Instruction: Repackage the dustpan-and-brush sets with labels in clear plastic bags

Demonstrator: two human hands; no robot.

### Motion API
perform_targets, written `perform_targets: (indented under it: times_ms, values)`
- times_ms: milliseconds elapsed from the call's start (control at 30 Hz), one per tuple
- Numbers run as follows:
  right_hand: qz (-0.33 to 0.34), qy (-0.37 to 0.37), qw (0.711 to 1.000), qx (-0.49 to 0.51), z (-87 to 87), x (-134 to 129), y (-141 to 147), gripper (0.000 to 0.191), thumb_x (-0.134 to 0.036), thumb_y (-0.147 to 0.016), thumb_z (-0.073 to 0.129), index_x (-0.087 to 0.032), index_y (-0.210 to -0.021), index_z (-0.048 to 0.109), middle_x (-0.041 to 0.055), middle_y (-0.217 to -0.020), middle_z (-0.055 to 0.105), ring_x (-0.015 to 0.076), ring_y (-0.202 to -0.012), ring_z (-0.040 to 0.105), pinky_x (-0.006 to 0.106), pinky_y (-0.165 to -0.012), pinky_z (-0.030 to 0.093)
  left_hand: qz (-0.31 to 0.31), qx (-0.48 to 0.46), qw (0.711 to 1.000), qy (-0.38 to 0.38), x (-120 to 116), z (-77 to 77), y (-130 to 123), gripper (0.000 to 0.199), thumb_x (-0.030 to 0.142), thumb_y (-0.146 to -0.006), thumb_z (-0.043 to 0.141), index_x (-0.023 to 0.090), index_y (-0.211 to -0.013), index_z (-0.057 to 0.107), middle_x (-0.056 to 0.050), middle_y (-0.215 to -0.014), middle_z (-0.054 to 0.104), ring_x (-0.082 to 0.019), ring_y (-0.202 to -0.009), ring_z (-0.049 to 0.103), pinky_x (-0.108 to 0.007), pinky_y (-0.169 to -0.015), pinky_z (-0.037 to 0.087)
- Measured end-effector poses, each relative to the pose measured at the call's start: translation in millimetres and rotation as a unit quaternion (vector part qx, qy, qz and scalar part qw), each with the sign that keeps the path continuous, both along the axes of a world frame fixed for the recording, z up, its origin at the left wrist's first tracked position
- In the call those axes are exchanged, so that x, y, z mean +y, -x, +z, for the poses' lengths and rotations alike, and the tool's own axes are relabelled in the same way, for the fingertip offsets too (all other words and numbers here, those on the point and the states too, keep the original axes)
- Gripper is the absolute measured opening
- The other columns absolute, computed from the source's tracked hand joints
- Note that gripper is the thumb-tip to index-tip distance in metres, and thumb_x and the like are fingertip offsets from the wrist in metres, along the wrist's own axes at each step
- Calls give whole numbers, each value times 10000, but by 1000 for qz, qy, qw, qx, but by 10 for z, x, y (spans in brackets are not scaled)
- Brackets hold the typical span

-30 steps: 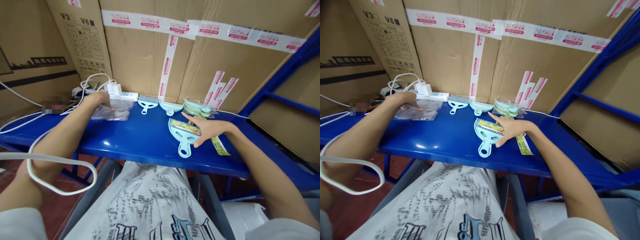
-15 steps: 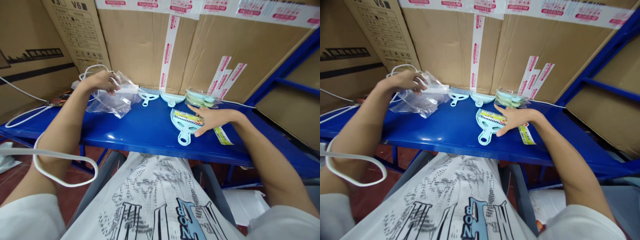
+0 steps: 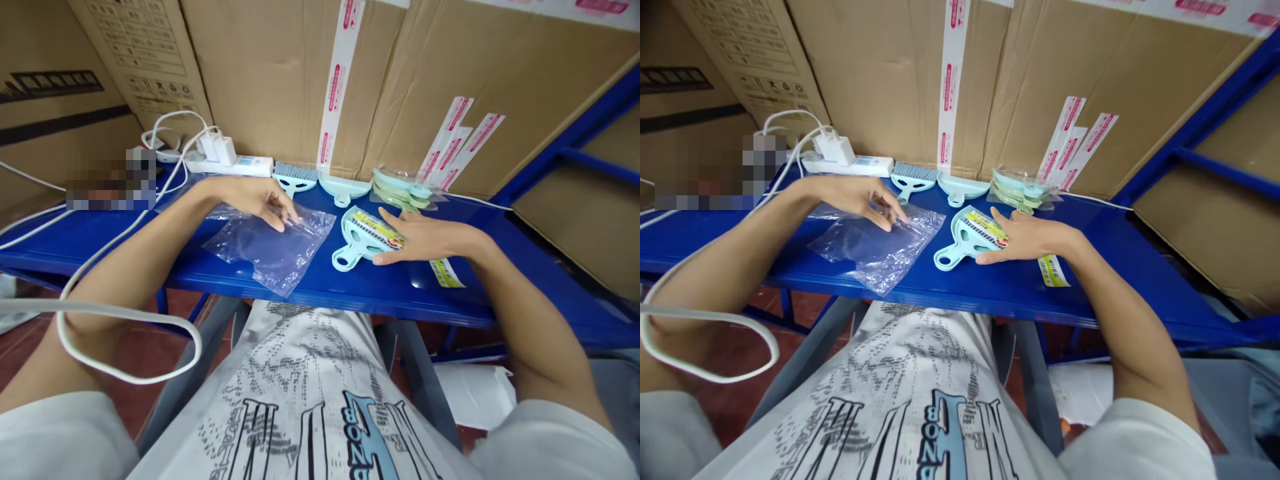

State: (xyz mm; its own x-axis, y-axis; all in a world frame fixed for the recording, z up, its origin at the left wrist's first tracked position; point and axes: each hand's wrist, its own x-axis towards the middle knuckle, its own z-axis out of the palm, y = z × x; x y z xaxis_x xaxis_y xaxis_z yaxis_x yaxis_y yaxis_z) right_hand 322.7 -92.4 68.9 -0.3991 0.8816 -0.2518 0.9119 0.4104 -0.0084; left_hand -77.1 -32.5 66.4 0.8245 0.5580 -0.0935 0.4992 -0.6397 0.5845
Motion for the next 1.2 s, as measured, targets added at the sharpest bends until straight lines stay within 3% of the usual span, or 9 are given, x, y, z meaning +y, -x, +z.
perform_targets:
  times_ms: [100, 233, 333, 433, 533, 600, 667, 967, 1200]
  values:
    - [-32, 11, 999, 3, -3, -68, 53, 1417, -1010, -694, 597, -224, -1767, 109, 239, -1758, 302, 631, -1547, 312, 774, -1236, 307, 14, -23, 997, -66, -18, -60, -58, 501, 521, -832, 836, 195, -1211, 810, -76, -1060, 840, -205, -889, 743, -365, -851, 594]
    - [-61, 4, 998, -12, 10, -165, 150, 1489, -1037, -665, 582, -173, -1765, 70, 275, -1757, 278, 613, -1565, 291, 730, -1282, 251, 27, -125, 968, -216, -183, -142, -256, 544, 568, -883, 787, 189, -1274, 781, -135, -1258, 770, -271, -1111, 728, -392, -967, 568]
    - [-54, -5, 999, 0, 8, -183, 179, 1392, -1032, -768, 437, -109, -1755, 106, 304, -1739, 298, 573, -1569, 329, 678, -1297, 266, -41, -158, 953, -254, -411, -205, -457, 553, 611, -935, 731, 218, -1324, 747, -126, -1176, 759, -247, -1035, 728, -369, -924, 567]
    - [-63, -24, 994, 85, -10, -117, 153, 1218, -981, -880, 288, -121, -1741, 223, 282, -1630, 494, 531, -1436, 544, 687, -1201, 431, -93, -170, 937, -292, -616, -272, -596, 544, 640, -923, 739, 243, -1295, 752, -115, -1179, 726, -228, -935, 716, -356, -865, 564]
    - [-120, -6, 971, 205, -37, -3, 95, 1072, -961, -904, 305, -196, -1637, 464, 214, -1214, 750, 423, -966, 779, 626, -810, 666, -85, -155, 925, -337, -737, -315, -656, 466, 636, -934, 727, 239, -1171, 781, -109, -1176, 707, -213, -857, 702, -330, -777, 545]
    - [-140, 18, 955, 261, -53, 60, 63, 970, -952, -902, 361, -213, -1474, 619, 160, -983, 760, 342, -726, 761, 532, -587, 664, -67, -139, 925, -348, -772, -321, -669, 400, 595, -974, 690, 217, -1067, 782, -106, -1145, 706, -202, -820, 690, -321, -751, 535]
    - [-142, 35, 946, 288, -63, 94, 52, 868, -935, -888, 455, -227, -1336, 685, 124, -886, 745, 297, -626, 732, 469, -502, 634, -60, -133, 929, -340, -782, -312, -671, 356, 531, -1006, 658, 195, -962, 766, -107, -1114, 700, -193, -802, 678, -321, -751, 539]
    - [-164, 43, 943, 285, -120, 145, 91, 849, -891, -838, 598, -236, -1367, 709, 106, -751, 727, 345, -696, 770, 508, -604, 654, -88, -137, 942, -292, -755, -277, -650, 375, 460, -985, 691, 199, -715, 716, -98, -1046, 705, -177, -775, 669, -319, -741, 553]
    - [-155, -8, 928, 338, -114, 236, 15, 711, -835, -897, 577, -191, -1140, 755, 98, -748, 701, 238, -582, 685, 435, -534, 635, -34, -234, 907, -349, -699, -260, -640, 399, 450, -968, 718, 194, -668, 657, -76, -912, 667, -169, -787, 635, -315, -734, 543]
